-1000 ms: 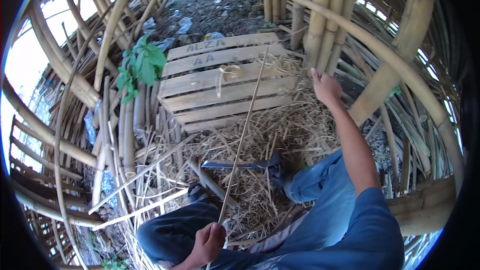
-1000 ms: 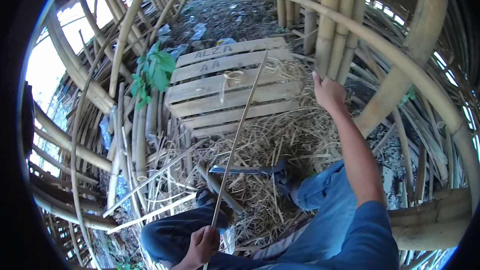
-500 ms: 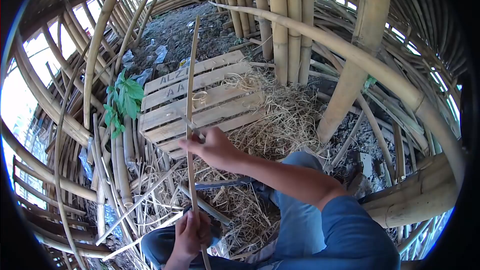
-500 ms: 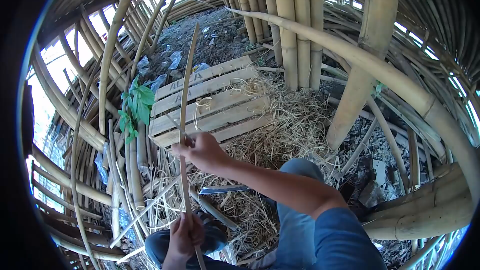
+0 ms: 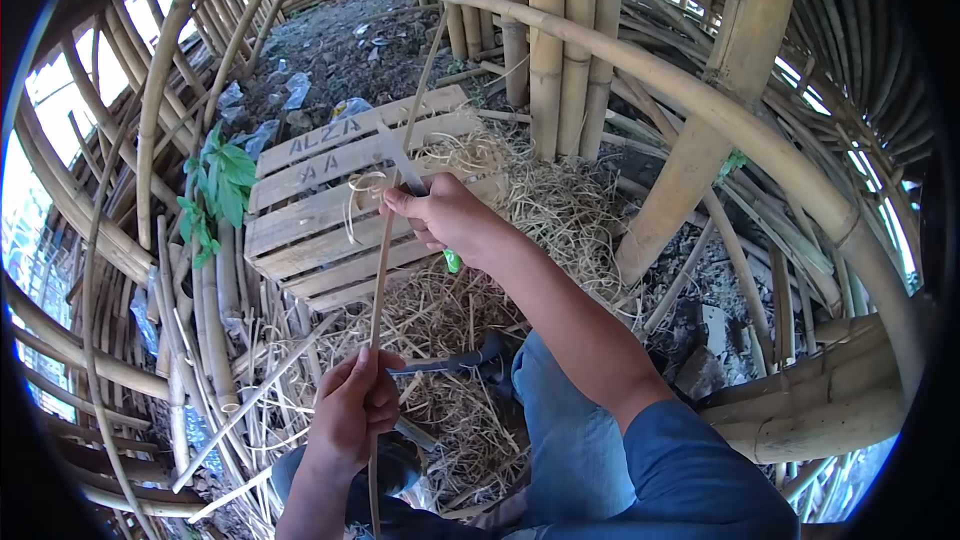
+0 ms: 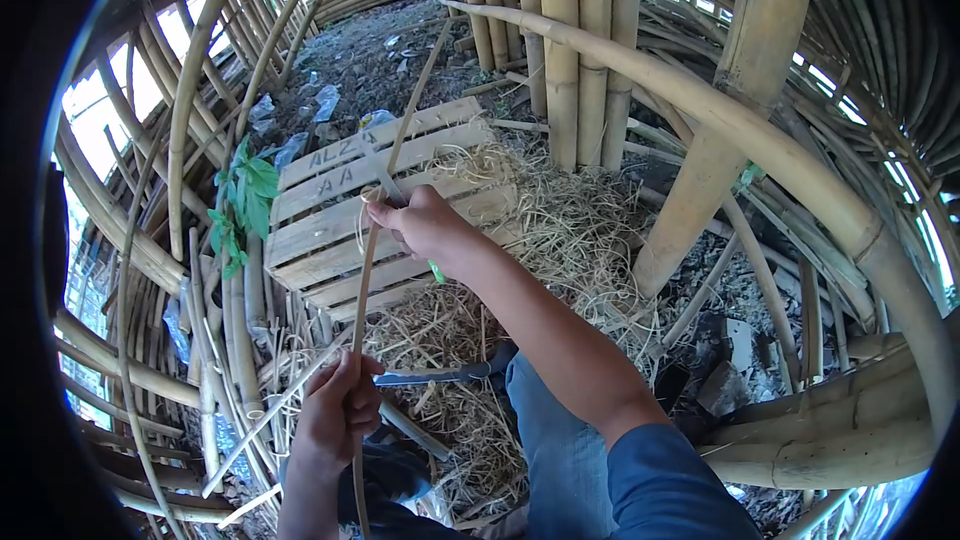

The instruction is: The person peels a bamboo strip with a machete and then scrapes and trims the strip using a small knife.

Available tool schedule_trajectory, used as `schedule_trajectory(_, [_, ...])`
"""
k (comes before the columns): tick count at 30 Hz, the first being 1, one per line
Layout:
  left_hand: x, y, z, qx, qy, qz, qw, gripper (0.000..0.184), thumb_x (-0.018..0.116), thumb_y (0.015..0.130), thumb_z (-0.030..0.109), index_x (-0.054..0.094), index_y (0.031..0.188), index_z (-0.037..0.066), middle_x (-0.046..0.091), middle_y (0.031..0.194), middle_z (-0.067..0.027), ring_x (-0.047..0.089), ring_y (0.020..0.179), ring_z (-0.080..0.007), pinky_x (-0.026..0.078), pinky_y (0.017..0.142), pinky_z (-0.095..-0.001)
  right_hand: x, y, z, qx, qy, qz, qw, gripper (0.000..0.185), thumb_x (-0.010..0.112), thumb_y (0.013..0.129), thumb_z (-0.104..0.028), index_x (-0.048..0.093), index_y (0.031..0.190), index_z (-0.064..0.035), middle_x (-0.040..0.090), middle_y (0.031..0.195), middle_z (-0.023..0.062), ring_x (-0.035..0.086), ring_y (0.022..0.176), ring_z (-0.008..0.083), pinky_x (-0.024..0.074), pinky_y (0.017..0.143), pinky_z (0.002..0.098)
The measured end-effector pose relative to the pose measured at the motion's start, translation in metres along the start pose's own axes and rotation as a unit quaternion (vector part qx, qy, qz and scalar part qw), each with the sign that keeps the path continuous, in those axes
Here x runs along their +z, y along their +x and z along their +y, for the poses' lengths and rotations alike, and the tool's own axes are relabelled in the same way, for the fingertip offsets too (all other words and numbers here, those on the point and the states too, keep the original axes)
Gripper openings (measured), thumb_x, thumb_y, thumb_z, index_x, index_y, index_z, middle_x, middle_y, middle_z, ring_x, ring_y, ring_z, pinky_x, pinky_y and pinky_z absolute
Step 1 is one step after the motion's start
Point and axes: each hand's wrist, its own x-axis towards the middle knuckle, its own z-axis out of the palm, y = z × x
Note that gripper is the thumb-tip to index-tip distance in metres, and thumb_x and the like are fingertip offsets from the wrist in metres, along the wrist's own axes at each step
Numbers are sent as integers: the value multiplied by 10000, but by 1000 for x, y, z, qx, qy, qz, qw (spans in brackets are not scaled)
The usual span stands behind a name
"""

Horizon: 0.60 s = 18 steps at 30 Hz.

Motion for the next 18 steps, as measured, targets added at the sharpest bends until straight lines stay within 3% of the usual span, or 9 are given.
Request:
schedule_trajectory(14, [1,8,17,-38,-45,-41,997,326,385,968,292,538,926,7,337,560,36,266,429,-41,223,386,-189,12,13,12,-26,50,71,996,302,604,865,-317,564,831,-20,345,470,-70,263,357,36,202,351,225])
schedule_trajectory(18, [-7,7,18,22,-46,-9,999,286,410,954,271,551,891,30,323,545,50,267,415,-37,203,357,-194,15,16,14,-16,17,85,996,358,597,859,-375,558,798,-24,337,452,-66,271,348,39,208,343,225])
